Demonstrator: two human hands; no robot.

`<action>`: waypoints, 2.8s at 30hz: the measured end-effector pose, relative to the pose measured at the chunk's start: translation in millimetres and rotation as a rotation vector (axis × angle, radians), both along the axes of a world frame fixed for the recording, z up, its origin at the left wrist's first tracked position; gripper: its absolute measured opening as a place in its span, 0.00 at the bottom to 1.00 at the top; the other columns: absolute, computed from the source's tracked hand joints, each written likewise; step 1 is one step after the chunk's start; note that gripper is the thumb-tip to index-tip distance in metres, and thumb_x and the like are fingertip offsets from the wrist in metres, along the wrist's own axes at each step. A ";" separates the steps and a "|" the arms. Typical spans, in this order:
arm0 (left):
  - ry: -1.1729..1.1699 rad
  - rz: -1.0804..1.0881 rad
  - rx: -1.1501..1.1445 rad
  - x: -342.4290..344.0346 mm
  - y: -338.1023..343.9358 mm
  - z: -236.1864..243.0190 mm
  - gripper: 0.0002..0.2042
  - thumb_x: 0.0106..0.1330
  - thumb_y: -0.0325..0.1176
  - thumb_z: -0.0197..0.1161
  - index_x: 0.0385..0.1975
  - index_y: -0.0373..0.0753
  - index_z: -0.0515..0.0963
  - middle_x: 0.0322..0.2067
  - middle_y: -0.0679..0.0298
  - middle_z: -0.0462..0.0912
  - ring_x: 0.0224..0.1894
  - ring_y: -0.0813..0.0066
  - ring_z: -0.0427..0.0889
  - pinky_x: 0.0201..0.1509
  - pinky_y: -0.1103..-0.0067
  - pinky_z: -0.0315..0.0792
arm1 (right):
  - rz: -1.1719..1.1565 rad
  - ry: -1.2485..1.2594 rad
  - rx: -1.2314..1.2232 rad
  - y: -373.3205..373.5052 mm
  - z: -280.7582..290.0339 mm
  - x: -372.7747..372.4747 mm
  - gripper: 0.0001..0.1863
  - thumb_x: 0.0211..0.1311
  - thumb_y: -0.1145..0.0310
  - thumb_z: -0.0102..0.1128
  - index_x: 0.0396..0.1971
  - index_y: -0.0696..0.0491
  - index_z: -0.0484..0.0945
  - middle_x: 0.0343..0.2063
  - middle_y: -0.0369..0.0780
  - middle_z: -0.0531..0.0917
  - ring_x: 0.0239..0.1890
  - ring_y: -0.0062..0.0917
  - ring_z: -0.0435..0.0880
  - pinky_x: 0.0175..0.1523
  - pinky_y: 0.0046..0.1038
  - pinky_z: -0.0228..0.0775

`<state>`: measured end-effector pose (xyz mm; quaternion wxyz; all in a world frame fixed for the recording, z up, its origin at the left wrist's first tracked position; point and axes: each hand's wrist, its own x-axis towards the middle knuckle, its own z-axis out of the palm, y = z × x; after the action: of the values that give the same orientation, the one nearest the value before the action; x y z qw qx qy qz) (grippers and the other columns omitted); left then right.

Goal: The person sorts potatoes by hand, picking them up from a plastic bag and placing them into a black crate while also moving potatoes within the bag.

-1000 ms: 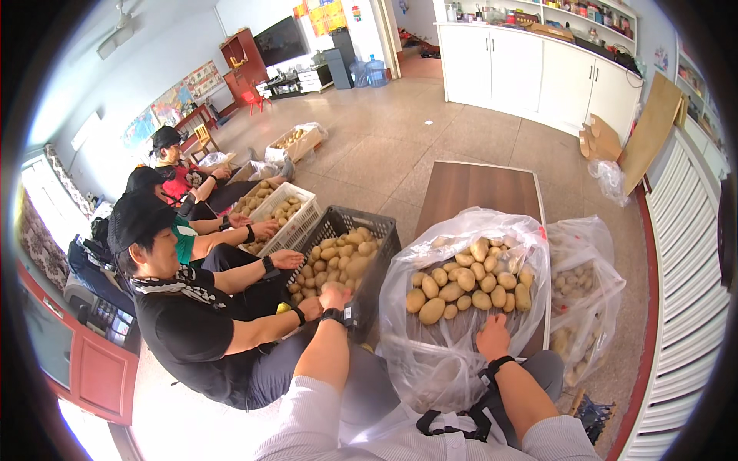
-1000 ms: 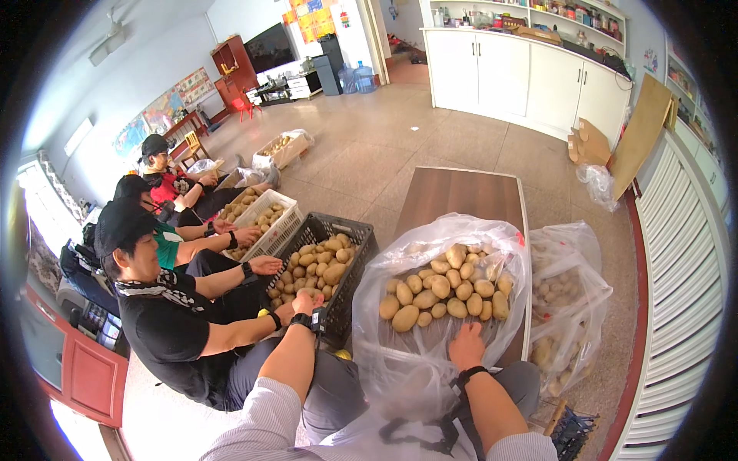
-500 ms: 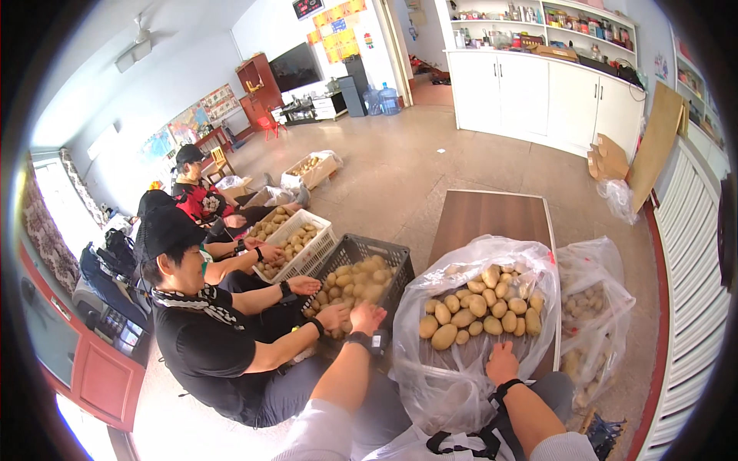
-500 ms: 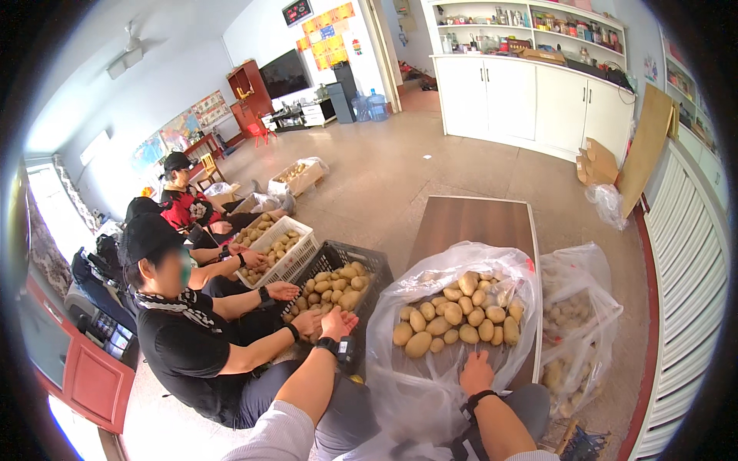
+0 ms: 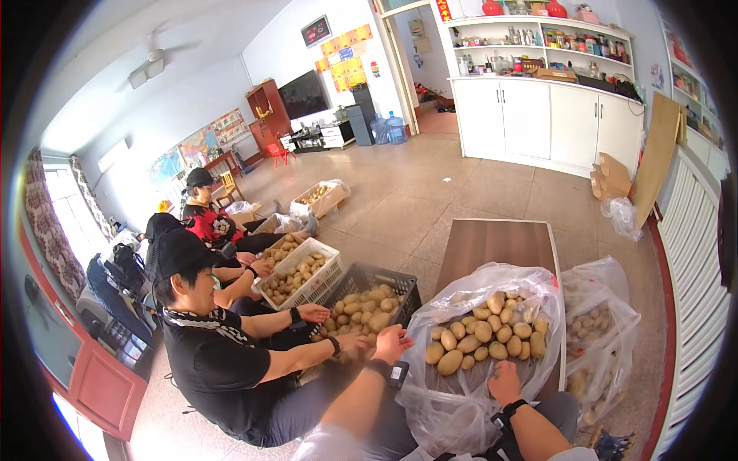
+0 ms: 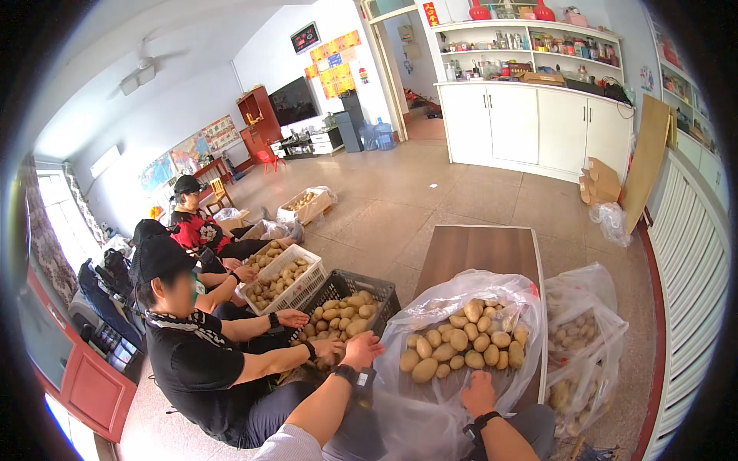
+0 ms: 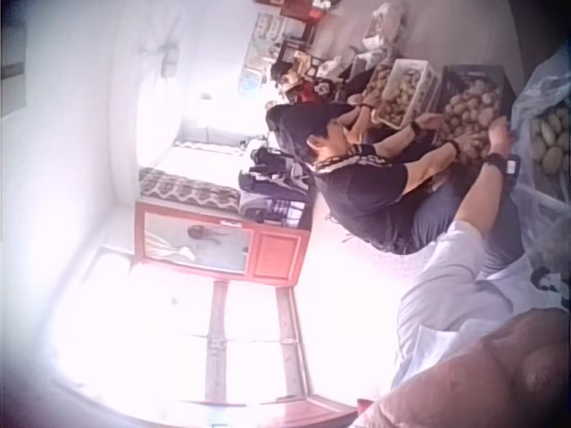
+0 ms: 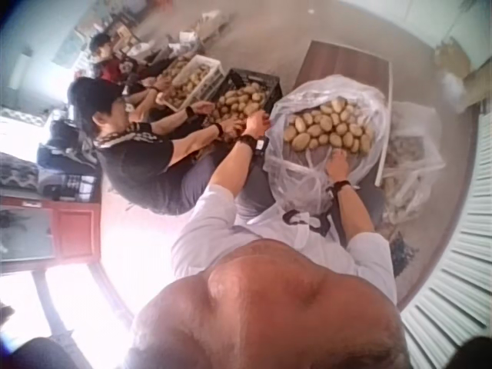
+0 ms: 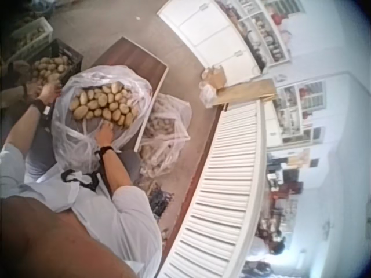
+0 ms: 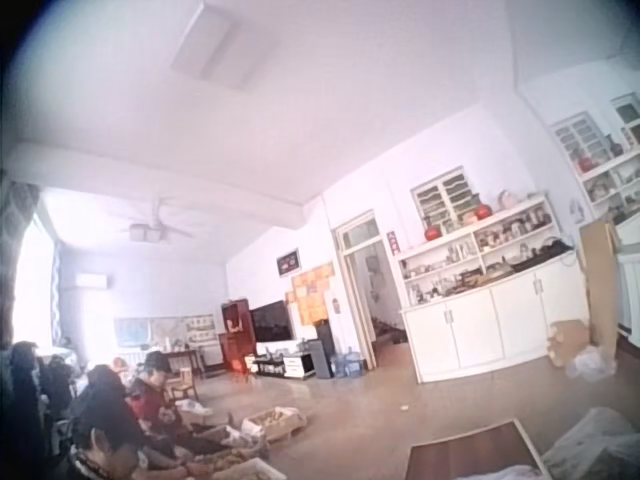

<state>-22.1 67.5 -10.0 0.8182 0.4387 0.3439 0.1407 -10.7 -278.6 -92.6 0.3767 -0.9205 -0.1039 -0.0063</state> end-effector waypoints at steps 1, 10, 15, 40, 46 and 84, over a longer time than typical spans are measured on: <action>0.004 -0.043 0.024 0.0 -2.3 1.2 0.16 0.68 0.34 0.55 0.51 0.34 0.66 0.42 0.54 0.73 0.34 0.58 0.79 0.38 0.64 0.80 | -0.026 -0.073 0.114 1.8 -9.5 2.5 0.19 0.44 0.72 0.62 0.40 0.51 0.73 0.43 0.48 0.75 0.43 0.47 0.78 0.49 0.42 0.72; 0.027 -0.337 0.089 -3.9 -34.7 10.2 0.16 0.68 0.37 0.56 0.50 0.34 0.69 0.40 0.57 0.74 0.32 0.64 0.79 0.36 0.70 0.80 | 0.013 0.564 0.734 17.6 -18.0 19.8 0.21 0.53 0.78 0.60 0.49 0.53 0.71 0.35 0.44 0.79 0.24 0.29 0.82 0.27 0.28 0.75; 0.066 -0.477 0.160 3.0 -73.5 21.2 0.16 0.67 0.38 0.58 0.49 0.35 0.71 0.38 0.60 0.75 0.30 0.70 0.79 0.34 0.74 0.78 | 0.082 0.804 0.949 12.1 15.2 15.1 0.17 0.61 0.70 0.60 0.48 0.56 0.71 0.34 0.43 0.80 0.24 0.30 0.82 0.28 0.29 0.74; 0.043 -1.023 0.295 0.3 -97.1 17.1 0.17 0.63 0.44 0.66 0.42 0.40 0.72 0.27 0.69 0.75 0.24 0.80 0.76 0.25 0.82 0.72 | 0.276 0.650 0.696 49.3 33.8 23.0 0.25 0.70 0.48 0.48 0.32 0.58 0.77 0.20 0.40 0.79 0.15 0.23 0.76 0.21 0.24 0.68; -0.005 -0.757 0.143 5.0 -88.7 32.4 0.17 0.65 0.43 0.64 0.46 0.40 0.72 0.32 0.66 0.77 0.25 0.78 0.77 0.27 0.83 0.74 | 0.124 0.030 0.275 11.3 8.8 47.7 0.17 0.63 0.61 0.59 0.41 0.60 0.74 0.39 0.48 0.80 0.37 0.37 0.81 0.39 0.36 0.74; -0.209 0.323 -0.072 1.7 90.9 -95.6 0.11 0.66 0.27 0.51 0.47 0.37 0.71 0.43 0.55 0.74 0.36 0.55 0.77 0.37 0.65 0.80 | 0.050 -0.117 -0.195 -25.5 -1.4 55.9 0.31 0.48 0.75 0.66 0.54 0.57 0.63 0.58 0.49 0.63 0.55 0.50 0.72 0.54 0.42 0.69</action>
<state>-20.4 158.4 -105.6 0.8312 0.3314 0.3281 0.3027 45.2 -304.1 -94.0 0.2788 -0.9479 -0.1490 -0.0406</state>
